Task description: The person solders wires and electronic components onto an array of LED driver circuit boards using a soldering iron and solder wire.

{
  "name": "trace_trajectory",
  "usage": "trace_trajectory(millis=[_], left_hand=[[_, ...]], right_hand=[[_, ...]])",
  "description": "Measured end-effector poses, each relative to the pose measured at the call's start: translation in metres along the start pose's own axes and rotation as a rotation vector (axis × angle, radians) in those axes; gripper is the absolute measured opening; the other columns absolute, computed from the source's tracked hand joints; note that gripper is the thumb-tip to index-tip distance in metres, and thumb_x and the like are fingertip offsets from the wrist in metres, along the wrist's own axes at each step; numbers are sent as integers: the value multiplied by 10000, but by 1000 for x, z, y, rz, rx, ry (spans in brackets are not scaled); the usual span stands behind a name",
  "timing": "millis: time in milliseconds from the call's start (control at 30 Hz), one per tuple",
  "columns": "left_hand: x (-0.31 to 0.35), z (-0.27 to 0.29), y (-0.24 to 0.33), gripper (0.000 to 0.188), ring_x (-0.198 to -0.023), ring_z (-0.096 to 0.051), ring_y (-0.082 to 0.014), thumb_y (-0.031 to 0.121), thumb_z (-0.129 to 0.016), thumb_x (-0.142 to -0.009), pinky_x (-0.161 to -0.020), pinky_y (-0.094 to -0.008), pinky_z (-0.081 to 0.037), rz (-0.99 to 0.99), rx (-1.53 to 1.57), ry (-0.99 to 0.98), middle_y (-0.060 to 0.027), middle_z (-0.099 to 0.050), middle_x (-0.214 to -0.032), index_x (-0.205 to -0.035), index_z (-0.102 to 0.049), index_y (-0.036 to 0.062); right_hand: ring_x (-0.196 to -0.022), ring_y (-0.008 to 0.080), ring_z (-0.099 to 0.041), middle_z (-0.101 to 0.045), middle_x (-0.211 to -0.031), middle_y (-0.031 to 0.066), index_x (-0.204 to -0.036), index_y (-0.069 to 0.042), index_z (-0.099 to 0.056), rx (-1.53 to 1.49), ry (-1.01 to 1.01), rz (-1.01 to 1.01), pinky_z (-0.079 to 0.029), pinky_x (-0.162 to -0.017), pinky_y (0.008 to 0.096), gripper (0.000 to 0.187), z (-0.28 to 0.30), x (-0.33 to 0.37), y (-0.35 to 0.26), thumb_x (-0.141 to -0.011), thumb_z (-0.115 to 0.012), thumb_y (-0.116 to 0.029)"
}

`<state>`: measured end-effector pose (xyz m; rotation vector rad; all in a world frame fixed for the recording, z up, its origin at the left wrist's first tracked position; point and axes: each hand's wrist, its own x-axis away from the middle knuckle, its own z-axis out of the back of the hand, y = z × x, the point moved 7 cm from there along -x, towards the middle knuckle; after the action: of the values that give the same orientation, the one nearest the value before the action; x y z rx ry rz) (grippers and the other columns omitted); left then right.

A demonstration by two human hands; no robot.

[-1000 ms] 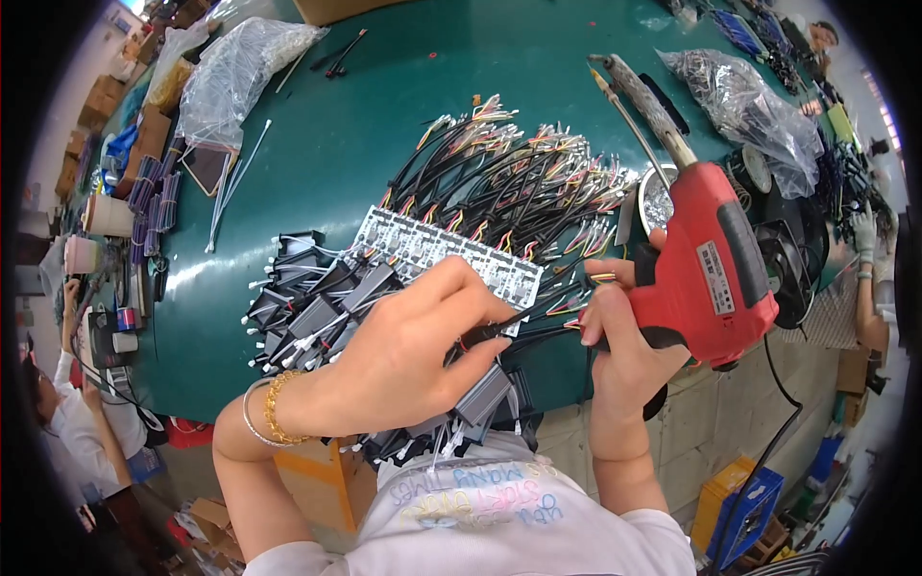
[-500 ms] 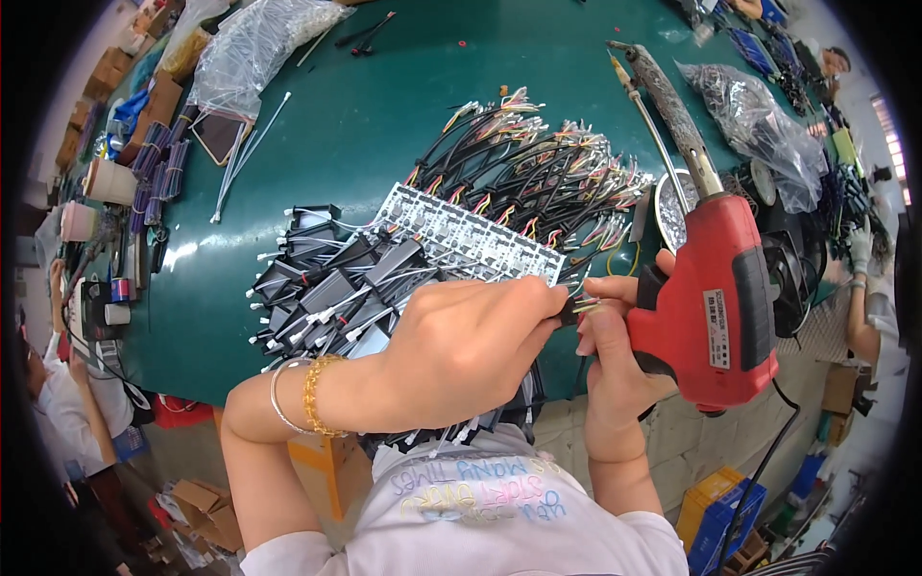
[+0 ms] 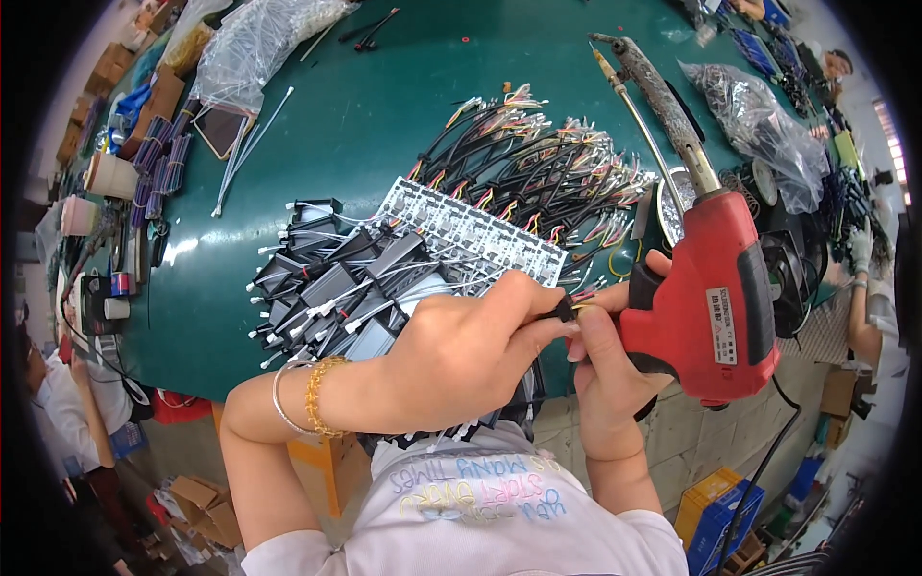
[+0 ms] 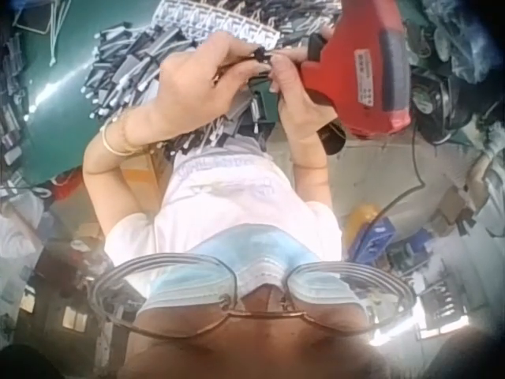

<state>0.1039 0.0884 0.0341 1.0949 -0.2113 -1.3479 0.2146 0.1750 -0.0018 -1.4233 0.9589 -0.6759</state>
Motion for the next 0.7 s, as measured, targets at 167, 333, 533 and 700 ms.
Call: trace_trajectory(millis=[167, 333, 533, 700], left_hand=[[-1, -1, -16, 156, -516, -616, -207, 36, -654, -785, -443, -289, -465, 245, 303, -31, -102, -602, -647, -891, -556, -23], [-3, 7, -6, 171, -529, -602, -225, 63, -669, -772, -454, -307, -461, -36, 29, -52, -98, -593, -632, -887, -571, -18], [11, 5, -1, 169, -514, -551, -186, 64, -660, -702, -433, -286, -433, -219, -157, -139, -59, -538, -642, -841, -594, -6], [20, 10, 9, 201, -544, -533, -158, 52, -612, -645, -438, -265, -426, -259, -156, -218, -65, -495, -683, -831, -596, -23]], right_hand=[[-555, 91, -492, -580, -788, 100, -1280, 15, -334, 68, -84, 6, -418, -511, 192, 551, 1, 6, 2, -786, -575, 54], [-563, 85, -496, -589, -818, 108, -1280, 15, -344, 172, -121, 147, -420, -517, 190, 554, 4, 6, 2, -780, -579, 49], [-593, 81, -498, -596, -815, 107, -1263, 14, -364, 261, -421, 118, -407, -499, 185, 563, -8, 9, 5, -758, -609, 47], [-797, 228, -613, -623, -835, 66, -922, -126, -647, 419, -258, -241, -473, -659, 364, 195, 9, 23, 27, -746, -717, -173]])
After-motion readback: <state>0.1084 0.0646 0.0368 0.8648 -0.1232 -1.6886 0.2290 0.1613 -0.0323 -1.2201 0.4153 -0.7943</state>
